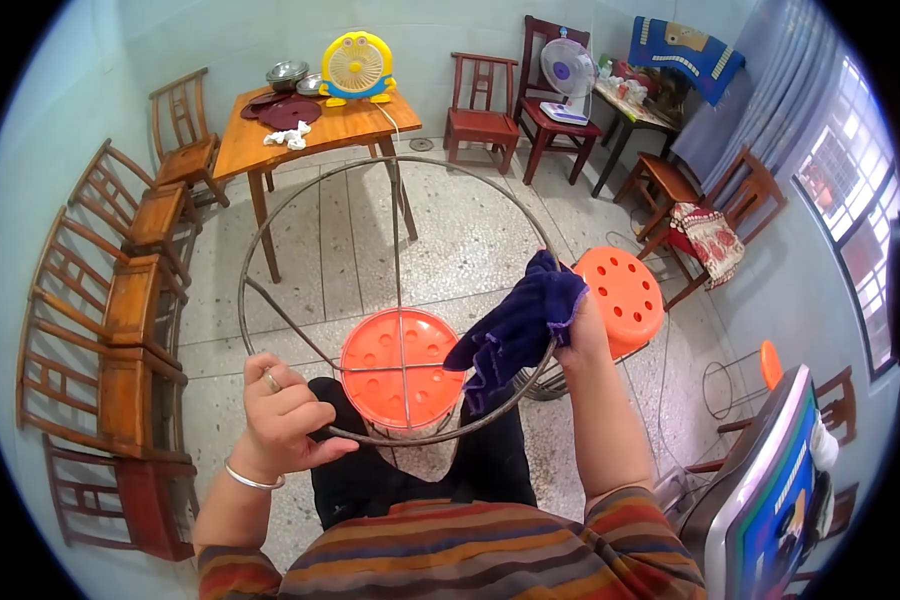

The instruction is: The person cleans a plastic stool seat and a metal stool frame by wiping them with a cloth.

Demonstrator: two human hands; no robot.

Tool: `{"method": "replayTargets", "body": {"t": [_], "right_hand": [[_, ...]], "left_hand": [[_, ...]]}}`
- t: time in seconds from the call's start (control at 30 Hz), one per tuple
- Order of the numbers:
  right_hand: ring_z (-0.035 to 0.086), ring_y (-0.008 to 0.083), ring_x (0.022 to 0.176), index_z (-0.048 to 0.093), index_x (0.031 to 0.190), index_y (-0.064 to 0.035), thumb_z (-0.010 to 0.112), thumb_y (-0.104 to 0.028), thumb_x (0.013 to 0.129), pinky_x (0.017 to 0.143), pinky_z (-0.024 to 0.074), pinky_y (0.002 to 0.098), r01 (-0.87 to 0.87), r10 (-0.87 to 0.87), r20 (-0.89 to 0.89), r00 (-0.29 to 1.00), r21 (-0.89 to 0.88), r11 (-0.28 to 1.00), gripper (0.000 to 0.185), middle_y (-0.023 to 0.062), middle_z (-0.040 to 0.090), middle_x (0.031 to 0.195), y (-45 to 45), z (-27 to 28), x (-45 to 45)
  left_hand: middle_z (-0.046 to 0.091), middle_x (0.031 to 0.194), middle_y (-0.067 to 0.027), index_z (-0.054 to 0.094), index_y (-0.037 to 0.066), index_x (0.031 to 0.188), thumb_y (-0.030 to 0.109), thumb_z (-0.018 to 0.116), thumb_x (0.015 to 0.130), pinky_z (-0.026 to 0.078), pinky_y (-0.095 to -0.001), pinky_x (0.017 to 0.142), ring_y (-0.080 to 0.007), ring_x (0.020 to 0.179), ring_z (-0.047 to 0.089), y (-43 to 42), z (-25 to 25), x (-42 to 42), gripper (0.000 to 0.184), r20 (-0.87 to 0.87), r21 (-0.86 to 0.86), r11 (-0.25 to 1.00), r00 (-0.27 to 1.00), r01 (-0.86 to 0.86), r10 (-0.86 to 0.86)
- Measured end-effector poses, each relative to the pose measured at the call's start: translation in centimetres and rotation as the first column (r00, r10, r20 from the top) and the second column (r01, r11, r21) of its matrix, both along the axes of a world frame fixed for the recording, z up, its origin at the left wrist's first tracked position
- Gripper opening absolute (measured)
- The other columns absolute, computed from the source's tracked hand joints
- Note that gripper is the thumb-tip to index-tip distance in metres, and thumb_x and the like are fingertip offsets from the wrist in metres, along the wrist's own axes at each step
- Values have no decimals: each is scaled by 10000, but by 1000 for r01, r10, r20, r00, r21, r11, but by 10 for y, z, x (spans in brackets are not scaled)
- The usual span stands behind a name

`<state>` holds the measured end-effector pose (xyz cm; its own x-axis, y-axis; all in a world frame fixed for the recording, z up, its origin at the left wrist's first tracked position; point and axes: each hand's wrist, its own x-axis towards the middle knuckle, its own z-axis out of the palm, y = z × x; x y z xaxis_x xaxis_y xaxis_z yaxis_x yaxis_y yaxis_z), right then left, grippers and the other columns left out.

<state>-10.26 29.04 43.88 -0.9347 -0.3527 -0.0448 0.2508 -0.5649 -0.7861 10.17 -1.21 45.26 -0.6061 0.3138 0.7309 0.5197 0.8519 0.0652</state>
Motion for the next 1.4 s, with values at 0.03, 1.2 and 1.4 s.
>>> {"method": "replayTargets", "body": {"t": [0.03, 1.2, 1.4], "right_hand": [[633, 126, 807, 588, 1035, -94, 581, -199, 933, 711, 531, 271, 38, -38, 13, 999, -8, 999, 146, 6, 633, 893, 1, -1, 2], [603, 128, 882, 570, 1112, -11, 588, -37, 918, 807, 496, 246, 642, -334, -665, 668, 288, 711, 196, 48, 593, 982, 15, -21, 50], [610, 215, 1073, 515, 1237, -11, 506, -202, 980, 961, 503, 346, 291, -292, -94, 952, -26, 956, 320, 113, 604, 1179, 30, 0, 67]], "left_hand": [[467, 619, 26, 563, 162, 641, 586, 706, 773, 370, -425, 802, -189, 645, 502, 2, 1, 4, 466, 39, -23, 999, 999, -28, 29], [386, 621, 67, 635, 238, 660, 560, 731, 705, 330, -384, 832, -148, 746, 495, 46, -10, -3, 339, -1, 45, 991, 992, -126, 126], [454, 650, 43, 593, 189, 648, 566, 690, 741, 335, -419, 782, -205, 766, 501, 47, -15, -7, 400, -33, 44, 994, 995, -96, 97]]}}
